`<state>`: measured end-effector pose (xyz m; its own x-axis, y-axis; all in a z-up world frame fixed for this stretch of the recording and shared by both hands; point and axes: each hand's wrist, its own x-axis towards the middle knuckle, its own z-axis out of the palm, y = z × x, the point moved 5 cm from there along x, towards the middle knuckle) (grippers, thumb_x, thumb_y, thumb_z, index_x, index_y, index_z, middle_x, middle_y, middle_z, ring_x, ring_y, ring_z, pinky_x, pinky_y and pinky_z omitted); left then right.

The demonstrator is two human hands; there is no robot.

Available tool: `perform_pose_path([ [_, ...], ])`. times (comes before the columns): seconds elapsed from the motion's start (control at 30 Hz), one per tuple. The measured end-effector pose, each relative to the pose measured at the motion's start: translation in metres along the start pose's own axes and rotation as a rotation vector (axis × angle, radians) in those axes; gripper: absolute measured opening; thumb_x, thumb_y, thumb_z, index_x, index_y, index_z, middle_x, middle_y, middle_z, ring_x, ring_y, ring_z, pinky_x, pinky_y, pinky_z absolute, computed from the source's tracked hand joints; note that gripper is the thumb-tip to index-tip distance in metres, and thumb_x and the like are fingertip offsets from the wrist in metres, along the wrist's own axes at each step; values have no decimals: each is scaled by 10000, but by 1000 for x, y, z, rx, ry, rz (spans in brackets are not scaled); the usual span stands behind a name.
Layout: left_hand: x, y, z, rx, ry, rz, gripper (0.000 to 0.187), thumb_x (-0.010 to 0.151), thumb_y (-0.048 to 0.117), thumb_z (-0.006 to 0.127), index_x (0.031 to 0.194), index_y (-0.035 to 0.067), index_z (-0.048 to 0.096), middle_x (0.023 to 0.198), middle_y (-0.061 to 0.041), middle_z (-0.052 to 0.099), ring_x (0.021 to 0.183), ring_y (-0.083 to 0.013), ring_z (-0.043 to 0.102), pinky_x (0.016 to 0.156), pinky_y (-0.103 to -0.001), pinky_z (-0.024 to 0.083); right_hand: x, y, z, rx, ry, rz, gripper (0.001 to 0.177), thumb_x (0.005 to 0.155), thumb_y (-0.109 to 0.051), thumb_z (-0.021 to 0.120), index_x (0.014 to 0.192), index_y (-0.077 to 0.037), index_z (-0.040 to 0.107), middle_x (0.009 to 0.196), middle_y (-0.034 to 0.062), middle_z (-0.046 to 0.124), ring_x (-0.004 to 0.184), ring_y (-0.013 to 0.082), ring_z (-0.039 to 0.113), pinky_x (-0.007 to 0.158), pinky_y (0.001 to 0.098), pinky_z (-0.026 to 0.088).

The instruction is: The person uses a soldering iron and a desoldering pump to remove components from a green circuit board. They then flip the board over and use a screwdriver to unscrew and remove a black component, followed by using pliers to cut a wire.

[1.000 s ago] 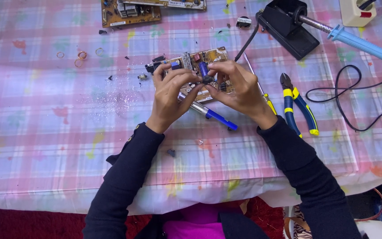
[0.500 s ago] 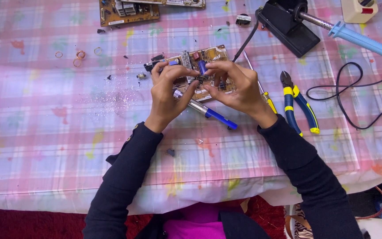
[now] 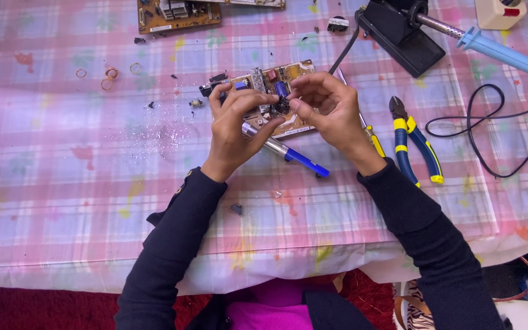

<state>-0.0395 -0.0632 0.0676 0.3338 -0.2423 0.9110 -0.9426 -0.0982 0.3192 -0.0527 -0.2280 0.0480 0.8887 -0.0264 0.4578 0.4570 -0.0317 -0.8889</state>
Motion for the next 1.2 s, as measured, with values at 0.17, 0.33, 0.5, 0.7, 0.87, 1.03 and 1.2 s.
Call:
perform_pose_path([
  [0.17, -3, -5, 1, 14, -5, -35, 385, 743, 96, 789, 1035, 75, 538, 943, 0, 671, 852, -213, 615, 919, -456, 288, -1, 2, 0, -10, -2, 11, 275, 834, -41, 675, 1075, 21, 558, 865, 127, 630, 673, 123, 598, 598, 239, 504],
  [0.33, -8, -10, 2, 15, -10, -94, 350, 758, 100, 776, 1012, 88, 535, 900, 33, 683, 807, -179, 632, 931, -417, 292, 0, 0, 0, -8, -2, -2, 293, 821, -38, 694, 1073, 27, 559, 868, 138, 632, 669, 127, 601, 592, 231, 500],
  [0.5, -6, -10, -1, 22, 15, -71, 325, 768, 91, 769, 992, 82, 534, 891, 14, 682, 789, -200, 635, 922, -425, 298, 1, -1, 3, -53, -75, -64, 382, 759, -83, 768, 1073, 22, 577, 903, 133, 637, 685, 131, 599, 597, 239, 496],
  [0.7, -2, -3, -2, 8, 25, -52, 314, 769, 83, 764, 995, 72, 547, 919, -1, 678, 816, -213, 625, 905, -446, 299, 0, 4, 4, -2, -58, 7, 391, 764, -43, 753, 1099, 22, 562, 917, 144, 637, 689, 130, 597, 608, 247, 498],
  [0.87, -3, -3, -3, 48, 38, -2, 334, 753, 74, 776, 996, 67, 549, 951, -23, 669, 829, -227, 618, 909, -445, 298, -1, 16, 2, 243, -28, 182, 401, 824, -117, 672, 1166, 10, 503, 925, 104, 628, 693, 87, 591, 615, 204, 508],
  [1.03, -2, 0, -4, 73, 46, 51, 313, 758, 57, 768, 986, 60, 554, 951, -37, 671, 820, -230, 615, 911, -454, 294, -4, 20, 6, 461, -25, 294, 404, 847, -121, 624, 1192, 23, 470, 897, 133, 621, 623, 99, 581, 580, 207, 498],
  [1.2, -2, 4, -3, 96, 37, 99, 325, 767, 47, 755, 1013, 63, 543, 1021, -42, 673, 874, -223, 631, 918, -462, 297, -5, 20, 9, 526, -35, 337, 391, 856, -95, 592, 1198, 48, 466, 846, 147, 610, 592, 130, 577, 575, 237, 492],
])
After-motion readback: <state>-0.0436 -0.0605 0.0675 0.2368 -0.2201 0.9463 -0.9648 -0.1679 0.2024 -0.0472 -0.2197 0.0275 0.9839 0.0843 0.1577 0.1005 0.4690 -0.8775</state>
